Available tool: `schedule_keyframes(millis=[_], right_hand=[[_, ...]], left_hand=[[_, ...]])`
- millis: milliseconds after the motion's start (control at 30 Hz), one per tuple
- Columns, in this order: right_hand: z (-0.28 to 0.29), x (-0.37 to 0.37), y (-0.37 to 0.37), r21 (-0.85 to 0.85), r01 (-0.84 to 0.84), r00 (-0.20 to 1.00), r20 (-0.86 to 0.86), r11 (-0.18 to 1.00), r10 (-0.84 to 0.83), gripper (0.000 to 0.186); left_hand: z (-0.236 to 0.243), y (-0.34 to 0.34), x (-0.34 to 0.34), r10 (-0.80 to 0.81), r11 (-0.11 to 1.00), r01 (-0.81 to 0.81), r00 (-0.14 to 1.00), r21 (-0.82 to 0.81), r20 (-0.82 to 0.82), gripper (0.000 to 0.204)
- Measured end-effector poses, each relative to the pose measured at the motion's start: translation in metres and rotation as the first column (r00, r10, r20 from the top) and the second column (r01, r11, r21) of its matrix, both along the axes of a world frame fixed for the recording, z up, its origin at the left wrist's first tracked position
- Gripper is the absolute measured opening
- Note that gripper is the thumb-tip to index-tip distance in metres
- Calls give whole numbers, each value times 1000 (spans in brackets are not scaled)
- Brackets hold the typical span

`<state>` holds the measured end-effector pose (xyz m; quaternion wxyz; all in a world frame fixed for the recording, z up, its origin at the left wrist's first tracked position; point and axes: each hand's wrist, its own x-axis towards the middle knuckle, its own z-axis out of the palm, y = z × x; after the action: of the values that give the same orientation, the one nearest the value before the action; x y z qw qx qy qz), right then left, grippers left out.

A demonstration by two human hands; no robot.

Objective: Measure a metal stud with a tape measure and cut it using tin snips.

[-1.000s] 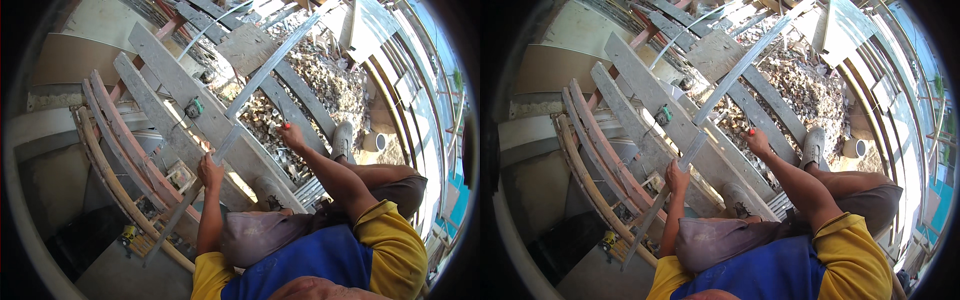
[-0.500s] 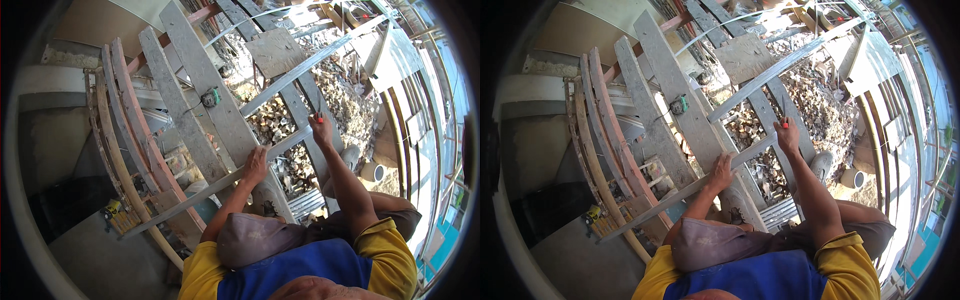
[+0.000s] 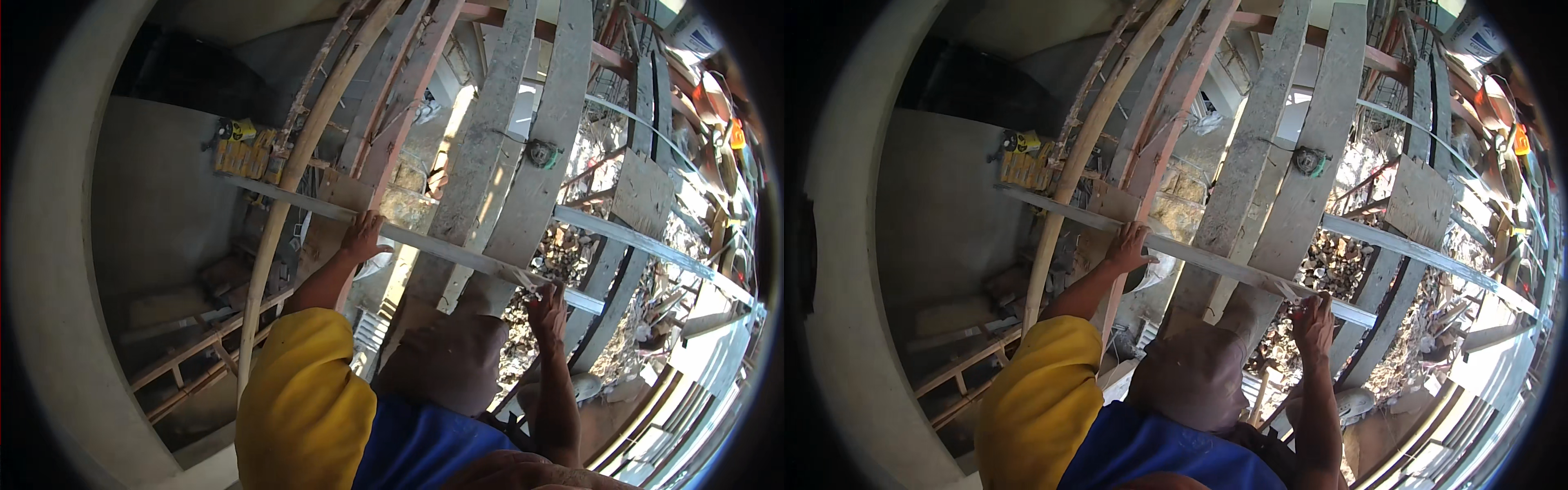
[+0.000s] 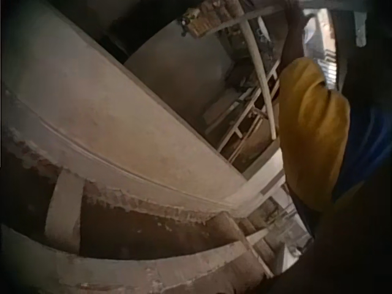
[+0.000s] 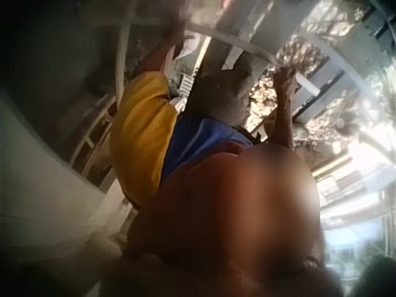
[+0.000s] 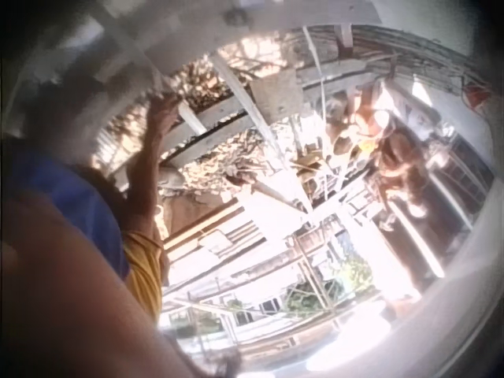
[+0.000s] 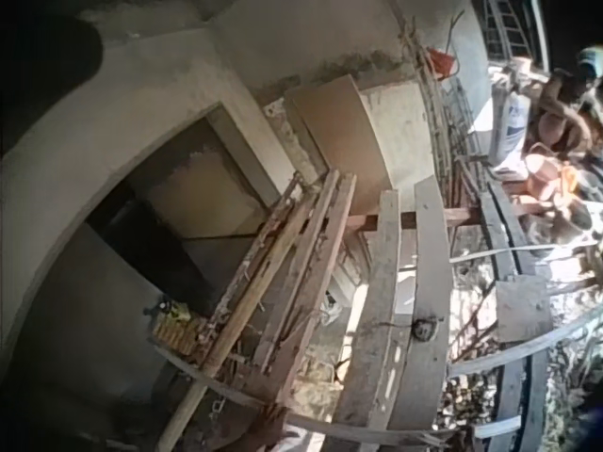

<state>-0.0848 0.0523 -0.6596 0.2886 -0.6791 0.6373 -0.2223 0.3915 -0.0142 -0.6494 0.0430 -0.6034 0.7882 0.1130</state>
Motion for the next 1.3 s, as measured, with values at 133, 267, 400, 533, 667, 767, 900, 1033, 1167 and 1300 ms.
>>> schedule_keyframes(millis=[133,267,400,533,667,767,900,1033,1167,1300], right_hand=[[-5,4,-1,3,-89,981,-172,996,88,28],[-9,-13,-7,6,-70,966,-250,997,70,28],[18,-68,-20,-65,108,933,-338,992,-124,29],[40,-92,-36,-271,333,895,-210,903,-393,29],[24,-89,-25,-330,745,594,-68,580,-801,30],[22,-56,1,208,877,364,303,433,-881,37],[27,40,32,455,685,199,635,569,-746,39],[54,106,27,594,491,70,702,637,-708,56],[73,124,-15,545,644,-134,772,537,-622,62],[63,63,-31,672,655,-341,671,346,-658,51]], left_hand=[[-6,11,54,56,997,-65,972,31,227,65],[-15,-6,36,-132,991,125,975,50,180,51],[-3,-38,-55,-256,953,256,966,165,-19,50],[41,-45,-132,-328,895,356,934,270,-144,53],[78,-66,-250,-408,843,478,867,248,-285,57],[98,-72,-342,-381,812,507,836,289,-396,59],[105,-82,-435,-354,779,580,720,239,-597,61],[116,-97,-503,-345,727,606,728,322,-592,70],[104,-102,-538,-343,772,570,746,281,-570,76],[107,-91,-507,-392,771,629,590,98,-706,86]])
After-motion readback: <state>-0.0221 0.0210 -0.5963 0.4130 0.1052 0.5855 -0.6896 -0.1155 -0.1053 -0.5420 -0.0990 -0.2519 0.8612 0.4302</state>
